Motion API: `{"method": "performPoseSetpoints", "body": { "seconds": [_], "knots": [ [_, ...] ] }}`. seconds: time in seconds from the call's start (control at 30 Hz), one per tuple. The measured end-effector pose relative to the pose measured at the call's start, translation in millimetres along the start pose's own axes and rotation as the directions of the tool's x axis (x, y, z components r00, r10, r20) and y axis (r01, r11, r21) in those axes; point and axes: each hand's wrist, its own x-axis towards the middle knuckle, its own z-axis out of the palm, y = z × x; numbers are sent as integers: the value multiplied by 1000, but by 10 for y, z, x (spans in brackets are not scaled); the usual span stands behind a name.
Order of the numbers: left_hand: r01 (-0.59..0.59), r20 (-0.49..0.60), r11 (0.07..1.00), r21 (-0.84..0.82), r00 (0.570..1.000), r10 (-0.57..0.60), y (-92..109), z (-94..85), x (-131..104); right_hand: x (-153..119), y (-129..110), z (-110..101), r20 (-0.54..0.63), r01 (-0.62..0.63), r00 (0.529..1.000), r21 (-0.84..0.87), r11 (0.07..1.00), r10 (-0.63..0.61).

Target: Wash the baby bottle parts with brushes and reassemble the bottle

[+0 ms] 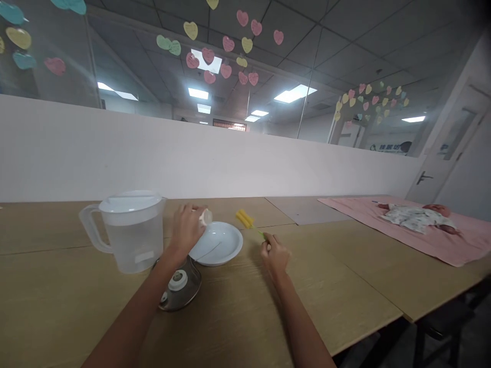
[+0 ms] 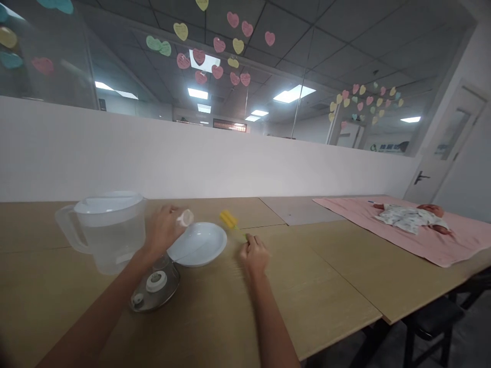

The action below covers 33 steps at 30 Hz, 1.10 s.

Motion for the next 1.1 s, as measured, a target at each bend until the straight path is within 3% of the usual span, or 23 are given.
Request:
{"method": "performPoseSetpoints", "body": {
  "seconds": [0.1,0.2,0.37,0.6,0.7,0.9,1.1],
  "knots": [
    [195,43,947,-255,981,-191,113,-145,34,20,23,36,244,-197,942,-146,969,229],
    [232,202,867,-442,967,-156,307,-290,29,31,43,63,421,-234,850,-238,943,317],
    [190,380,863,-468,925,2,587,-449,-47,31,153,92,465,-248,813,-269,931,351],
    [166,312,902,-398,949,-37,511,-588,-37,29,373,124,455,-328,775,-304,895,439],
    [146,357,906,-397,934,5,519,-599,-45,19,408,134,474,-336,760,-300,893,446],
    [58,552,911,-408,811,195,757,-410,-202,26,386,151,521,-357,715,-299,885,465],
    [-45,701,948,-315,663,264,809,-191,-316,74,345,108,598,-390,637,-295,872,487]
  ]
}}
